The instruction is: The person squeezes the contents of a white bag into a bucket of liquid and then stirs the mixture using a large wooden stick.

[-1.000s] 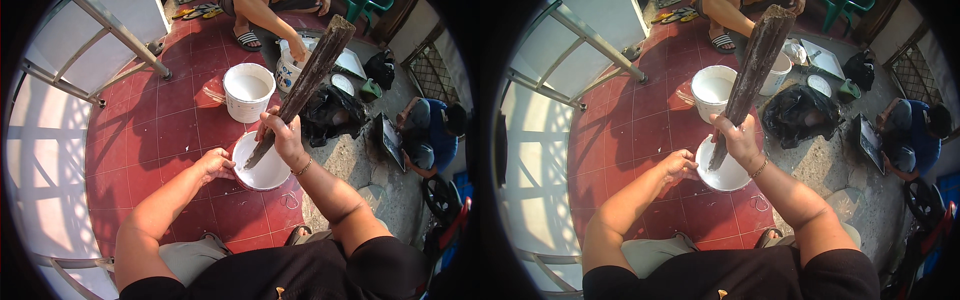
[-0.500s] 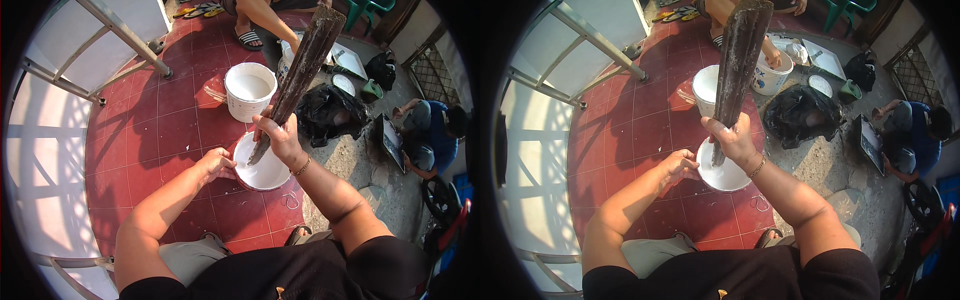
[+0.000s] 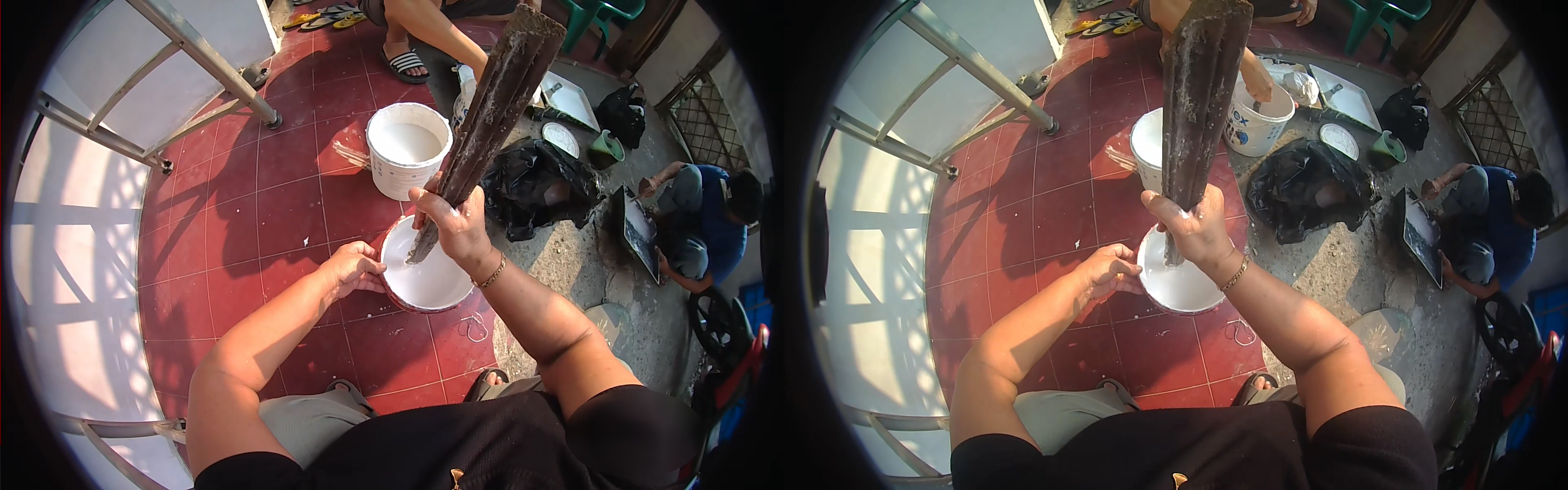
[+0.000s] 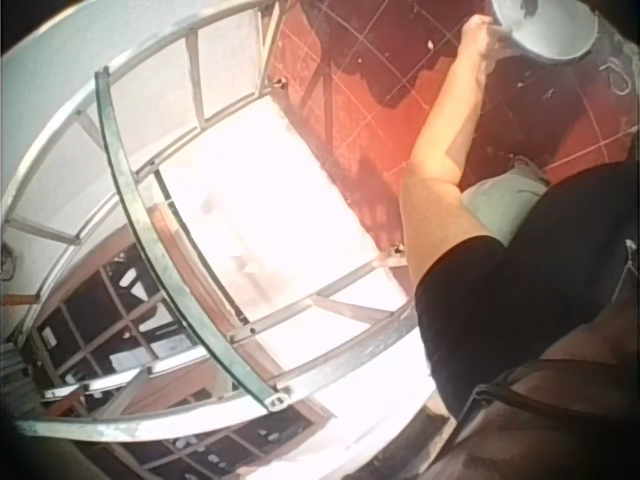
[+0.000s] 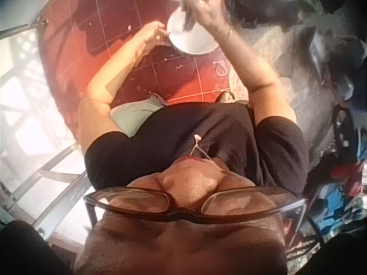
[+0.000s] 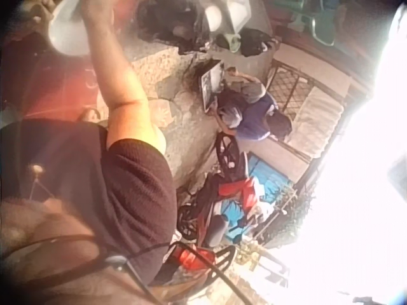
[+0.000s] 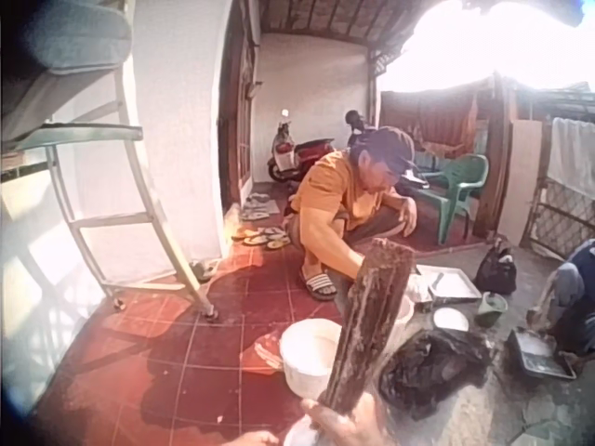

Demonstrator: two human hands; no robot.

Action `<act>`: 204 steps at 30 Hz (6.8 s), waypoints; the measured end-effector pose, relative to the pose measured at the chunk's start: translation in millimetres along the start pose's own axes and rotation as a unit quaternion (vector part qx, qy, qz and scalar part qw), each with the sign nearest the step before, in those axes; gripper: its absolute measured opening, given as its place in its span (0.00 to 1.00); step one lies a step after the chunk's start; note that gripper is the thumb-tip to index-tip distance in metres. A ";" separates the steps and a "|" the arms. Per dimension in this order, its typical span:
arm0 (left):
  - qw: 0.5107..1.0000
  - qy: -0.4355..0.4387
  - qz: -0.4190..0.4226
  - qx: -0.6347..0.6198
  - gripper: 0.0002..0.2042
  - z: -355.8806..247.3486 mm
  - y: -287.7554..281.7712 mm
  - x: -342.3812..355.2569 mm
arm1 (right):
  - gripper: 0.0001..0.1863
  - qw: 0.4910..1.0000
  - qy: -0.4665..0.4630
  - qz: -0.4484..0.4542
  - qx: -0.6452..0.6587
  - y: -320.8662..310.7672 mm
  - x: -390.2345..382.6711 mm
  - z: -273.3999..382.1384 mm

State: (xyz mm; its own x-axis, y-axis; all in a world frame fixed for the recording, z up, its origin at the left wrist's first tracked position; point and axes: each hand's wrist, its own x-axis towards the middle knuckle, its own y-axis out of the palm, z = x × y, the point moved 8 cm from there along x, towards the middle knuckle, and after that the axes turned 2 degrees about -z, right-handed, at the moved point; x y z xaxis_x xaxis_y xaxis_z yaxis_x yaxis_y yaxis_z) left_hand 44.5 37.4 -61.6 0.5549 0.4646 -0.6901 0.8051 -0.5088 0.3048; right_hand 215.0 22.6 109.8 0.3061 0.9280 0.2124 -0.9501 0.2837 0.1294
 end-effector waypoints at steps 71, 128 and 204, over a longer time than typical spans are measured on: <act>0.970 0.139 -0.192 0.058 0.38 -126.3 -37.1 66.4 | 0.16 0.997 0.023 -0.065 -0.021 -66.4 -2.3 63.6; 0.969 -0.068 -0.109 0.213 0.25 -26.2 -161.5 -59.0 | 0.32 0.809 0.521 0.256 -0.093 91.2 -126.0 -100.9; 0.690 0.270 -0.270 0.615 0.09 -179.8 6.2 -151.0 | 0.15 0.799 0.577 0.052 0.161 69.4 -150.5 -73.8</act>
State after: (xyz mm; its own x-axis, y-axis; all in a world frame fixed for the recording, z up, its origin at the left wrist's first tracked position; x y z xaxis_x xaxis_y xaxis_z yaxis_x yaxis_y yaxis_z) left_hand 3.4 94.4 162.4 0.5081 0.8605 -0.0376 0.3229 -0.2307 -0.9179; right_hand 98.6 -79.5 15.3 -0.2097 0.5996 -0.7724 -0.8451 0.2862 0.4516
